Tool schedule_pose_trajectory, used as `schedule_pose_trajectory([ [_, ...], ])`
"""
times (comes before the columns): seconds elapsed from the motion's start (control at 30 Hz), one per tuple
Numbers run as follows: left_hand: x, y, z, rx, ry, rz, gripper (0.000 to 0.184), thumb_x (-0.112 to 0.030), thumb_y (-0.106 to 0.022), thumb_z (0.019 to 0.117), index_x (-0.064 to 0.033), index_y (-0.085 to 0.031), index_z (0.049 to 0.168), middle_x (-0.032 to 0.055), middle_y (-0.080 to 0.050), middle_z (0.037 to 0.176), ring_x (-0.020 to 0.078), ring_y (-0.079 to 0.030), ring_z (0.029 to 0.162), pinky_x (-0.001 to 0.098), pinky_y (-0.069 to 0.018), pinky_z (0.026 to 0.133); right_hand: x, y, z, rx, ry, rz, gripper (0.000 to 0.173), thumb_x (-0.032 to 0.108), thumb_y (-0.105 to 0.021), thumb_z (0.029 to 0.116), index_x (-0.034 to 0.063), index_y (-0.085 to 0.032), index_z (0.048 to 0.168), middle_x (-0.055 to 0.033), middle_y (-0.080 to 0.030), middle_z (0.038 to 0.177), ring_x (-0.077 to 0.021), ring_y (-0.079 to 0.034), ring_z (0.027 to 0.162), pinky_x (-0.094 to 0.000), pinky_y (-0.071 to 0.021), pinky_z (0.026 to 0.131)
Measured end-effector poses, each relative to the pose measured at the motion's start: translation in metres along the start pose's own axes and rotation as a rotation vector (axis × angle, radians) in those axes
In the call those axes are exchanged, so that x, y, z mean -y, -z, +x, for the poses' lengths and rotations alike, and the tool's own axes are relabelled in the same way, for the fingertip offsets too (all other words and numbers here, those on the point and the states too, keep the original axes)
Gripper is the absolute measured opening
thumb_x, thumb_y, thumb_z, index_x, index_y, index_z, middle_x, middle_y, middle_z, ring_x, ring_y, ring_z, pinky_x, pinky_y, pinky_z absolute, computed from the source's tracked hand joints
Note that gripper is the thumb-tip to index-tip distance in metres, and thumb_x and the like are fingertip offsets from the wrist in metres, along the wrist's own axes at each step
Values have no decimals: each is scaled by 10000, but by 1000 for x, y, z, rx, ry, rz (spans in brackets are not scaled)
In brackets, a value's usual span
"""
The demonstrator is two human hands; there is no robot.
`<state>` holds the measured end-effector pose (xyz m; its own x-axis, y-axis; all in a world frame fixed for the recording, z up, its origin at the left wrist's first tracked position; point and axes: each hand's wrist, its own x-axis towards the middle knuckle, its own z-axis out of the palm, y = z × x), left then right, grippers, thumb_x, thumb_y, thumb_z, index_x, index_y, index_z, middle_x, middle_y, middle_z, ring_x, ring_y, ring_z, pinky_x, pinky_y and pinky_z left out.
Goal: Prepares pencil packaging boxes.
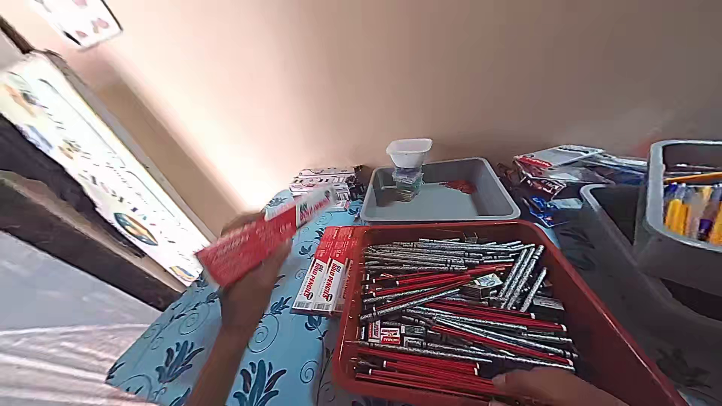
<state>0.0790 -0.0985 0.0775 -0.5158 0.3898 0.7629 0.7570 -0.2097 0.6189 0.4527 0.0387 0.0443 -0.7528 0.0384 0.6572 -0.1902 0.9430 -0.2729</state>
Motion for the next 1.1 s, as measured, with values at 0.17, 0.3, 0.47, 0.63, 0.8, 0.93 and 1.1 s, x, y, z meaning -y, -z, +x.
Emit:
schedule_pose_trajectory([
  [0.17,-83,39,-117,143,232,-721,489,-203,-770,899,-352,-634,1345,-106,-714,1234,56,-730,952,239,-631,748,4,-7,27,-74,-244,305,625,331,-629,1020,-75,-423,1448,-263,-544,1417,-163,-636,1182,-270,-549,953],
  [0.3,-85,42,-158,237,400,-1037,487,-201,-727,927,-316,-618,1388,-29,-725,1236,90,-736,964,258,-626,764,21,-27,54,-55,-215,733,796,432,-669,975,-16,-321,1534,-65,-680,1290,-76,-698,1098,-254,-615,898],
  [0.47,-87,41,-162,6,676,-1129,237,-269,-739,882,-223,-784,1110,13,-777,1070,92,-743,942,246,-612,752,53,-45,81,-78,-116,688,453,219,-629,1014,-57,-513,1353,-86,-722,1093,-13,-708,906,-172,-599,768],
  [0.63,-107,35,-138,-171,933,-931,429,-236,-256,1113,-146,-673,1075,13,-778,950,60,-737,826,189,-585,682,81,-48,104,-161,168,321,477,347,-697,975,-11,-594,1273,-86,-735,940,-56,-695,831,-159,-557,755],
  [0.8,-123,42,-129,-11,904,-1009,362,-257,-259,1123,-122,-582,1218,5,-751,1052,124,-741,948,292,-619,794,101,-53,120,-199,352,232,432,370,-679,986,23,-617,1234,-82,-691,848,-110,-637,738,-170,-506,685],
  [0.93,-127,48,-106,8,923,-871,431,-344,-171,1126,-101,-440,1359,31,-706,1144,111,-727,900,252,-603,711,106,-49,116,-107,480,188,258,261,-650,1010,79,-619,1191,-72,-605,768,-203,-560,661,-271,-469,626],
  [1.1,-123,50,-95,-149,824,-905,335,-211,-254,1117,-48,-431,1350,111,-723,1081,153,-747,838,252,-624,689,102,-49,102,111,627,112,254,18,-482,1047,84,-660,1215,-113,-582,791,-246,-508,633,-333,-423,592],
])
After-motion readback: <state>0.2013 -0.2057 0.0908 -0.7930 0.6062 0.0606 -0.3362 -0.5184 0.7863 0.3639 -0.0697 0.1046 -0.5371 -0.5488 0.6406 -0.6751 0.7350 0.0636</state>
